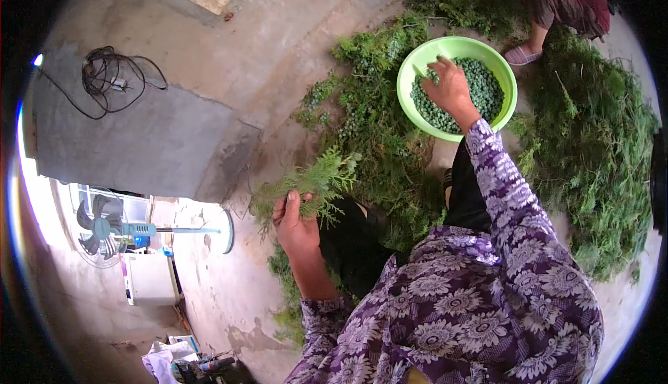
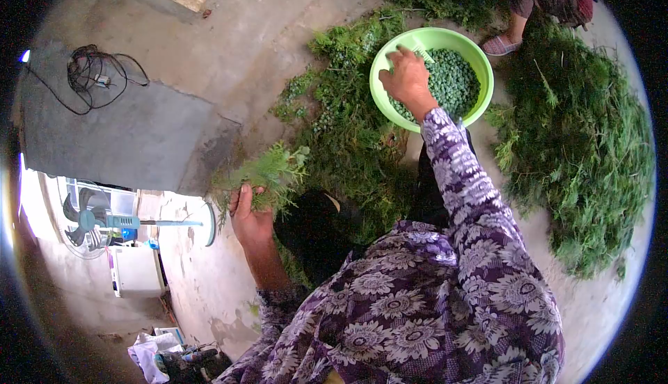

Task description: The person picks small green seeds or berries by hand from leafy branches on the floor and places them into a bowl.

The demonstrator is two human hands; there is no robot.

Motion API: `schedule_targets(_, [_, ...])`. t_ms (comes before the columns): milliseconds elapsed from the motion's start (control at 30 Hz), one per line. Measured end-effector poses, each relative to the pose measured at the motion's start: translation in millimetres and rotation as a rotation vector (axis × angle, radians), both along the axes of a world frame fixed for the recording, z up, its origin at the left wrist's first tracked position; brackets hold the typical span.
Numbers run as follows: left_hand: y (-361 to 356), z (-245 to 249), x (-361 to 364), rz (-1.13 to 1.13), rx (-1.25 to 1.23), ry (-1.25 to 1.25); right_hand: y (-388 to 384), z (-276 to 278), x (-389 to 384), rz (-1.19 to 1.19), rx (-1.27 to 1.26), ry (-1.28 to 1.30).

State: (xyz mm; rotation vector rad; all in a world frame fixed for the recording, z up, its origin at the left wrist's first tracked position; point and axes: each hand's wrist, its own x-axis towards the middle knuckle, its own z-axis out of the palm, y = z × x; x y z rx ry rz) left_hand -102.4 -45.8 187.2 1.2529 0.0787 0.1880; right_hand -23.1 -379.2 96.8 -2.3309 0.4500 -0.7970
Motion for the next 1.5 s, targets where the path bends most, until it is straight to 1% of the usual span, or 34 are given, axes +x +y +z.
schedule_targets(33, [0,-1,0,0.001,0.002,0.004,0,-8,-2,0.095,0.089,-0.02])
schedule_targets(100, [-2,-2,1,-0.098,0.092,-0.015,18,-14,-15,0.3,0.373,-0.03])
schedule_targets(133, [-3,-3,3,-0.104,0.097,-0.014,35,-16,-24,0.436,0.805,0.036])
schedule_targets(167, [-4,-6,6,-0.157,0.122,-0.068,52,-20,-33,0.568,1.237,0.1])
schedule_targets(200, [-4,-7,8,-0.209,0.146,-0.121,66,-37,-34,0.755,1.397,0.225])
schedule_targets(233, [-5,-6,8,-0.212,0.149,-0.121,79,-51,-36,0.947,1.549,0.356])
schedule_targets(300, [-5,-2,5,-0.356,0.167,-0.223,108,-14,-68,0.927,1.692,0.556])
schedule_targets(333, [-5,-2,4,-0.356,0.17,-0.219,121,-27,-73,1.202,1.784,0.52])
schedule_targets(367, [-6,-3,3,-0.372,0.184,-0.225,131,-27,-76,1.483,1.859,0.474])
schedule_targets(433, [-4,-3,3,-0.386,0.195,-0.23,145,-24,-80,1.799,1.89,0.417])
schedule_targets(467, [-1,-3,6,-0.489,0.263,-0.333,155,-18,-87,1.686,2.052,0.306])
schedule_targets(500, [0,-3,7,-0.591,0.331,-0.436,155,-9,-90,1.686,2.052,0.309])
schedule_targets(567, [0,0,5,-0.614,0.293,-0.409,153,8,-96,1.389,2.104,0.434])
schedule_targets(600, [0,1,4,-0.639,0.256,-0.383,152,10,-92,1.31,2.0,0.491])
schedule_targets(633, [2,-1,4,-0.637,0.252,-0.383,151,16,-93,1.307,1.998,0.495])
schedule_targets(700, [4,-3,4,-0.625,0.308,-0.353,145,31,-100,1.191,1.818,0.383])
schedule_targets(767, [-2,-2,2,-0.586,0.284,-0.34,145,31,-98,1.18,1.827,0.367])
schedule_targets(833, [-11,-6,0,-0.545,0.262,-0.328,145,26,-97,1.171,1.825,0.282])
schedule_targets(900, [-21,-12,-5,-0.378,0.217,-0.304,149,29,-97,1.129,1.848,0.237])
schedule_targets(933, [-24,-11,-15,-0.431,0.089,-0.194,148,30,-96,1.118,1.699,0.184])
schedule_targets(967, [-24,-17,-19,-0.43,0.09,-0.194,147,30,-95,1.103,1.55,0.133])
schedule_targets(1000, [-23,-25,-21,-0.43,0.036,-0.037,147,29,-95,1.103,1.552,0.135])
schedule_targets(1033, [-21,-33,-21,-0.428,-0.019,0.121,146,28,-96,1.096,1.433,0.097])
schedule_targets(1067, [-16,-40,-20,-0.402,0.0,0.192,146,27,-96,1.086,1.314,0.06])
schedule_targets(1100, [-12,-47,-16,-0.401,0.0,0.193,146,27,-97,1.087,1.316,0.062])
schedule_targets(1133, [-7,-53,-13,-0.403,-0.004,0.25,146,28,-99,1.088,1.249,0.085])
schedule_targets(1167, [-10,-49,-12,-0.406,-0.009,0.305,145,28,-99,1.088,1.181,0.106])
schedule_targets(1200, [-14,-45,-14,-0.406,-0.008,0.305,145,26,-98,1.088,1.182,0.105])
schedule_targets(1267, [-26,-34,-19,-0.4,-0.077,0.21,143,23,-95,1.166,1.084,0.039])
schedule_targets(1300, [-23,-37,-17,-0.402,-0.075,0.21,140,26,-96,1.164,1.086,0.036])
schedule_targets(1367, [-13,-48,-12,-0.398,-0.158,0.317,132,34,-101,1.045,1.314,0.114])
schedule_targets(1400, [-10,-51,-11,-0.398,-0.158,0.316,128,34,-102,1.002,1.34,0.13])
schedule_targets(1433, [-7,-53,-10,-0.394,-0.146,0.308,125,37,-104,1.003,1.34,0.13])
schedule_targets(1500, [-7,-54,-10,-0.391,-0.132,0.302,120,41,-106,1.042,1.236,0.105])
